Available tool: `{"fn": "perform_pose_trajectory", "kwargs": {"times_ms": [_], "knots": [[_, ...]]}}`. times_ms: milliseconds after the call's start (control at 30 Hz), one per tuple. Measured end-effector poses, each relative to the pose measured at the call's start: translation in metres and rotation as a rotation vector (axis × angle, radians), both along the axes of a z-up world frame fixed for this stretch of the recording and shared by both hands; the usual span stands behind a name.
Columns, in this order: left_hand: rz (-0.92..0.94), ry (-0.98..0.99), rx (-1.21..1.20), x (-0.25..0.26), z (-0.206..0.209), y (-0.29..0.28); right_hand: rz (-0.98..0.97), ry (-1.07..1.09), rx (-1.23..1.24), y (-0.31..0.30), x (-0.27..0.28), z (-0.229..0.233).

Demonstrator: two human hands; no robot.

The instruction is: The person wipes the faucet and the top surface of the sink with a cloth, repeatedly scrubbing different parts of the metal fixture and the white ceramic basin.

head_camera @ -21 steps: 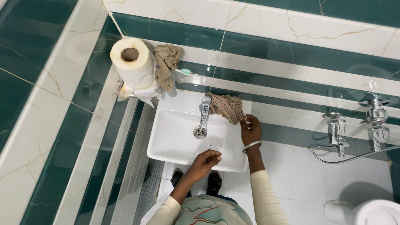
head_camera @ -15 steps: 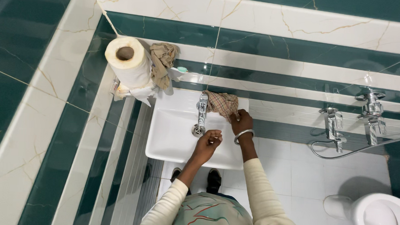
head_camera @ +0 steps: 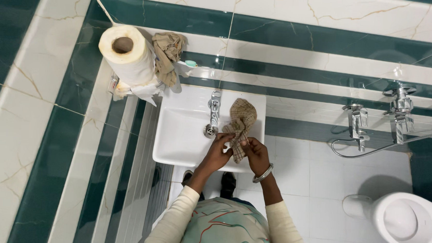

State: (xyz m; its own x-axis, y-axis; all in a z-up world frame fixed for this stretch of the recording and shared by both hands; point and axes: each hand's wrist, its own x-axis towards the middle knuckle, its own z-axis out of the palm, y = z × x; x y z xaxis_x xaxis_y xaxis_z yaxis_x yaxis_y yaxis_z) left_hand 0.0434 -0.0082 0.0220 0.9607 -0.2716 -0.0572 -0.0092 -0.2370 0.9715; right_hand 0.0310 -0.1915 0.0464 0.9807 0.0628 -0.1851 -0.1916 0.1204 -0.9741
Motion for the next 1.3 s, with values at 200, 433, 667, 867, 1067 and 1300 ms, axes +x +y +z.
{"fn": "perform_pose_trajectory", "kwargs": {"times_ms": [200,433,667,867,1067,1300], "knots": [[0.038,0.088,-0.026,-0.017,0.030,0.022,-0.006,-0.033,-0.104,-0.017,-0.022,-0.002],[0.001,0.163,-0.460,-0.037,-0.009,0.039,0.057,-0.092,-0.063,-0.016,-0.025,0.028],[0.303,0.100,-0.563,-0.040,-0.019,0.074,0.088,0.099,0.147,-0.012,-0.015,0.049],[0.465,0.039,-0.479,-0.051,0.031,0.108,0.291,0.172,-0.389,-0.014,-0.011,0.082],[0.694,0.018,-0.478,-0.050,0.047,0.127,-0.003,0.162,-0.207,-0.025,-0.014,0.083],[0.679,0.208,-1.016,-0.056,0.033,0.142,-0.025,-0.070,-0.094,-0.030,-0.013,0.084]]}}
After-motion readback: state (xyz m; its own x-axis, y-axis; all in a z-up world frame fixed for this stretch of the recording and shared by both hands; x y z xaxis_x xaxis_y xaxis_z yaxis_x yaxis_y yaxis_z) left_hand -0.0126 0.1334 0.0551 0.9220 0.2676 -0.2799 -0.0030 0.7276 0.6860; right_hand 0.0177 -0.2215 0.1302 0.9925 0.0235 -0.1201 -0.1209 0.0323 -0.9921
